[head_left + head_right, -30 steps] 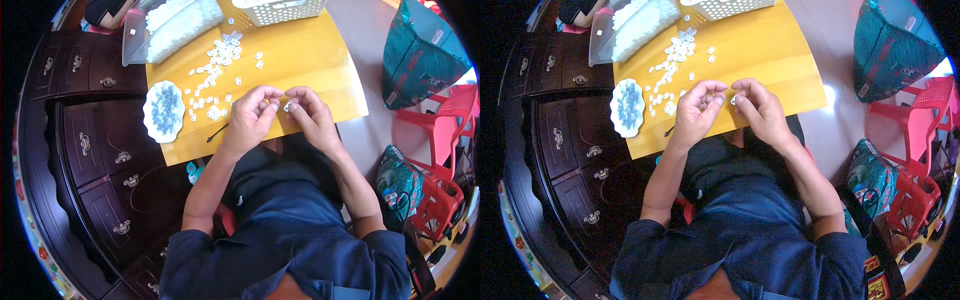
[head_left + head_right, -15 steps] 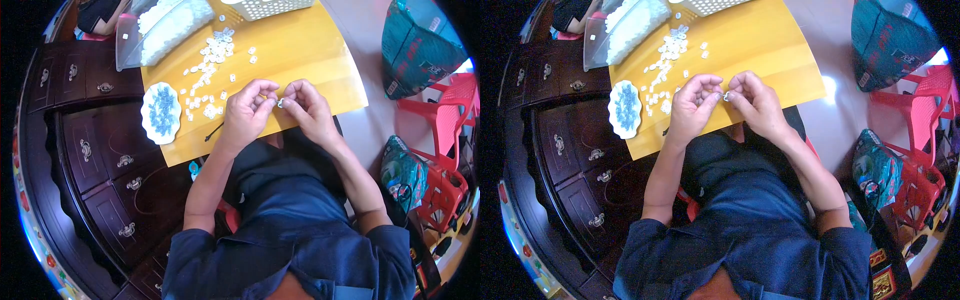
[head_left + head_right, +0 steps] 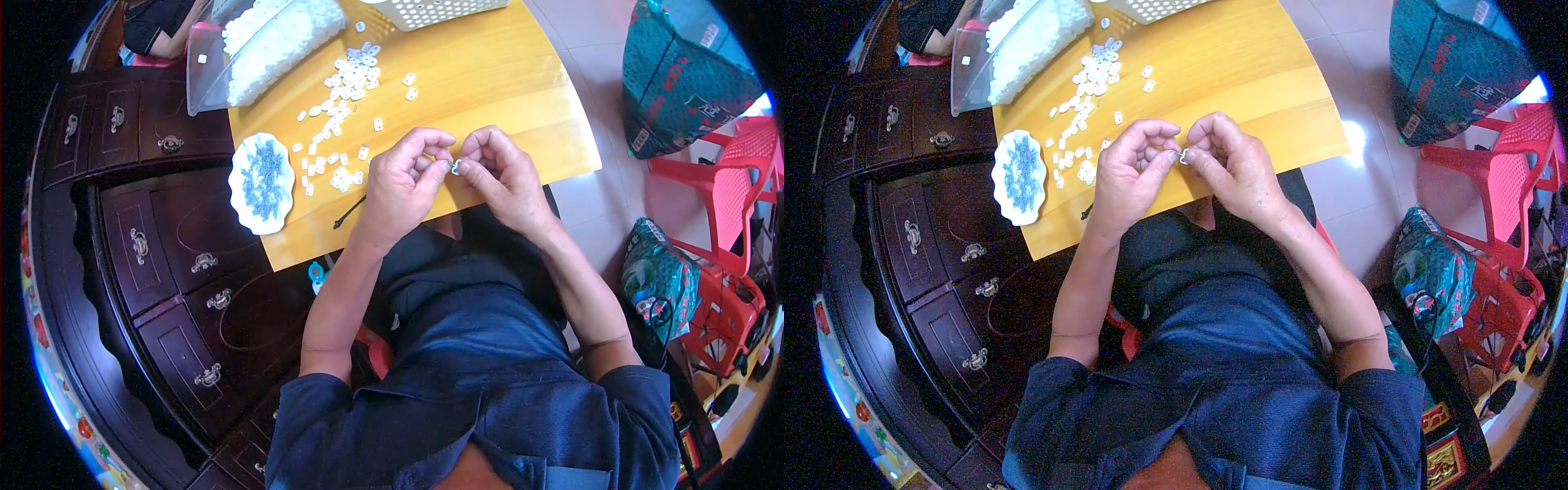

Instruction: The recorder is manually assembling small white plastic components by inserting metal pins into them while seated at a workbench.

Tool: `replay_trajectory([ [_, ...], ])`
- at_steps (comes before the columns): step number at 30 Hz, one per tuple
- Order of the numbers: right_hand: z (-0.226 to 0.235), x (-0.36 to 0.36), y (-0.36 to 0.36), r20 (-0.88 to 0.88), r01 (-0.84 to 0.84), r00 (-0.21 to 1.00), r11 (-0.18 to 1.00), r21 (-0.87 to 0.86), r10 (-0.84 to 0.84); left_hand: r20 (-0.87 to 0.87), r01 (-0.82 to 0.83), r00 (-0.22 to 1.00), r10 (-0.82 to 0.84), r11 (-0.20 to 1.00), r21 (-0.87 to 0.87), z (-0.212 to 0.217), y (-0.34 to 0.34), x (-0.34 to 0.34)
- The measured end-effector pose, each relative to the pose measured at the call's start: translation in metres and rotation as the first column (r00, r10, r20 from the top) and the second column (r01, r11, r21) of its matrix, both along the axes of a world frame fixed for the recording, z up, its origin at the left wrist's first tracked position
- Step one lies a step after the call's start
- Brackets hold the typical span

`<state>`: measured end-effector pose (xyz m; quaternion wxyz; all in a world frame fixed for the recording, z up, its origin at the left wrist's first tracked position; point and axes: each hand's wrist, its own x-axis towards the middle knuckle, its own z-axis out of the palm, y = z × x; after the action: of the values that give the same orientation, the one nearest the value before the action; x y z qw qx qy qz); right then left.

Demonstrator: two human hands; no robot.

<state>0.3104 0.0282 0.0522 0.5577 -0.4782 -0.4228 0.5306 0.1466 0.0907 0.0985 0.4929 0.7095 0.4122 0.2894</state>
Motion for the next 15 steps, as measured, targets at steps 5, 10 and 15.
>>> replay_trajectory([
  [5,-0.0013,-0.0006,-0.0001,0.062,0.014,0.998,1.000,0.001,-0.014,-0.070,0.044,0.997,-0.044,0.999,-0.011,0.0057,0.0001,0.0001],
  [10,0.0023,-0.0029,0.0005,0.076,0.010,0.997,1.000,-0.025,-0.008,-0.093,0.058,0.994,-0.057,0.998,0.016,0.0045,0.0005,-0.0012],
  [15,-0.0002,-0.0002,0.0007,0.028,0.001,1.000,1.000,-0.023,-0.001,-0.037,0.076,0.996,-0.077,0.997,-0.017,0.0033,0.0067,-0.0073],
])
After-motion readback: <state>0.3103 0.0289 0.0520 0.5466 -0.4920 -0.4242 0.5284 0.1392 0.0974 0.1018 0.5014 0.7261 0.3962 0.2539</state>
